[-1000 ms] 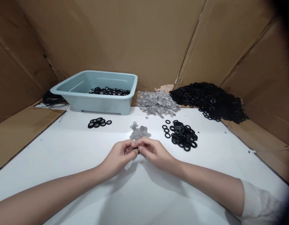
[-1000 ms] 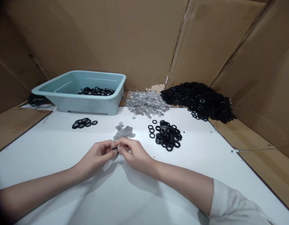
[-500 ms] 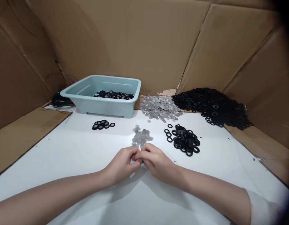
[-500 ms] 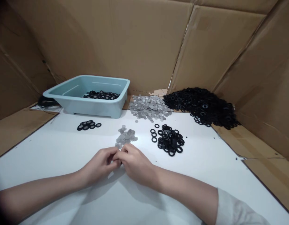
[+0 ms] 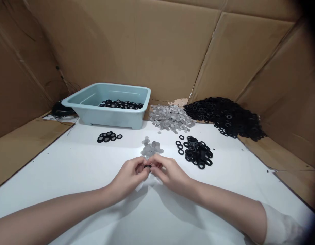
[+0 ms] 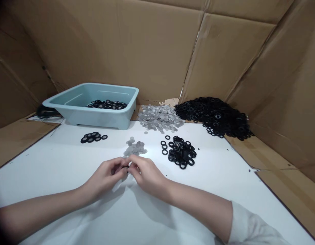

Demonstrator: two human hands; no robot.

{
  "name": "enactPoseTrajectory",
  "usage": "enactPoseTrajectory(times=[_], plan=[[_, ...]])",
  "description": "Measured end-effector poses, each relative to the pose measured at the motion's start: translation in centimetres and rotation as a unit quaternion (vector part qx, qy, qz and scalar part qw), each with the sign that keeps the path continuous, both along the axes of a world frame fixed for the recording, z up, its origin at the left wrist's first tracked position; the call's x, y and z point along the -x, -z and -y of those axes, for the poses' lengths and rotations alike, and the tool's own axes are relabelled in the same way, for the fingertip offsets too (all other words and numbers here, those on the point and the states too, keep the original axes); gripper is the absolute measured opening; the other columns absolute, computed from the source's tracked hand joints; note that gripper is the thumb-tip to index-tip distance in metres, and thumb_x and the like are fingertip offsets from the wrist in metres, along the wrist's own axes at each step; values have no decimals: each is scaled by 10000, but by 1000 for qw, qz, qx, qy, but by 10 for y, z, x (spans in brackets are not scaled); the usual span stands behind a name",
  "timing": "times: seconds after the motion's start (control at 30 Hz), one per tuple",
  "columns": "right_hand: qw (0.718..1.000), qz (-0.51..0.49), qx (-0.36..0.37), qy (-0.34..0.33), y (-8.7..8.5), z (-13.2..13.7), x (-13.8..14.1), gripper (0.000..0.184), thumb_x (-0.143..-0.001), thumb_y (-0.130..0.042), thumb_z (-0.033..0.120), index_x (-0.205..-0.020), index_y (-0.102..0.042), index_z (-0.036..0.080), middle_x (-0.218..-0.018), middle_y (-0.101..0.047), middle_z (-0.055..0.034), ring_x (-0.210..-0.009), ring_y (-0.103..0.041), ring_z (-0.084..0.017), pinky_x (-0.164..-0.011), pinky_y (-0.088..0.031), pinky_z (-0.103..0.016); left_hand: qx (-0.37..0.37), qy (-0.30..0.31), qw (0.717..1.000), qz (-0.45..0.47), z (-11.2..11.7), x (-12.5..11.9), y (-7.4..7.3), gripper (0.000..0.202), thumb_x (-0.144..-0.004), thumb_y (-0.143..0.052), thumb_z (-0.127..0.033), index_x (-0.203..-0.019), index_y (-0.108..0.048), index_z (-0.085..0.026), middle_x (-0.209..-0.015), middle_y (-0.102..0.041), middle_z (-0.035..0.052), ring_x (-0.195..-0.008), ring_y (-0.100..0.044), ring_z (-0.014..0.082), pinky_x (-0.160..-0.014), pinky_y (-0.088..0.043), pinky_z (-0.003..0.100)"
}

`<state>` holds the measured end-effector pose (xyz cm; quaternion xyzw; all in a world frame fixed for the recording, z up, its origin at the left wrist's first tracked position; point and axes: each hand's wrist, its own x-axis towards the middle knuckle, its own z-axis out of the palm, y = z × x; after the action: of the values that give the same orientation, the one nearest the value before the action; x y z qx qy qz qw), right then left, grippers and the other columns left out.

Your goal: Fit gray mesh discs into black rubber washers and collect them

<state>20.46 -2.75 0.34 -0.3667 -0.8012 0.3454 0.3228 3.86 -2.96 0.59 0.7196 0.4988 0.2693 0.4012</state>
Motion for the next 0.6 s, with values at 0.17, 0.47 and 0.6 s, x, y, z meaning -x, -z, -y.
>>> enactPoseTrajectory(times=[0.17,0.47,0.6], plan=[[993,65,-95,-5,2,6,4,244,-821,-389,86,-867,-602,196,-803,-545,-39,-768,-492,-155,-672,-408,-260,-53,23,996,-66,6,-4,-1,135,-718,-428,-188,-590,-384,-182,-571,-404,-33,-544,-373,120,-510,-264,234],[966,11,-222,133,8,-13,-21,235,-848,-392,119,-982,-571,193,-935,-503,-89,-922,-478,-193,-801,-412,-328,-108,-85,987,-87,-37,45,-46,117,-760,-467,-266,-790,-538,-178,-727,-586,21,-679,-537,180,-605,-378,262],[952,65,-232,187,11,-22,-44,183,-847,-415,144,-928,-572,188,-915,-516,-88,-918,-460,-216,-817,-380,-372,-105,-255,948,-157,-70,107,-67,189,-688,-556,-328,-783,-540,-165,-692,-575,23,-622,-537,175,-531,-381,242]])
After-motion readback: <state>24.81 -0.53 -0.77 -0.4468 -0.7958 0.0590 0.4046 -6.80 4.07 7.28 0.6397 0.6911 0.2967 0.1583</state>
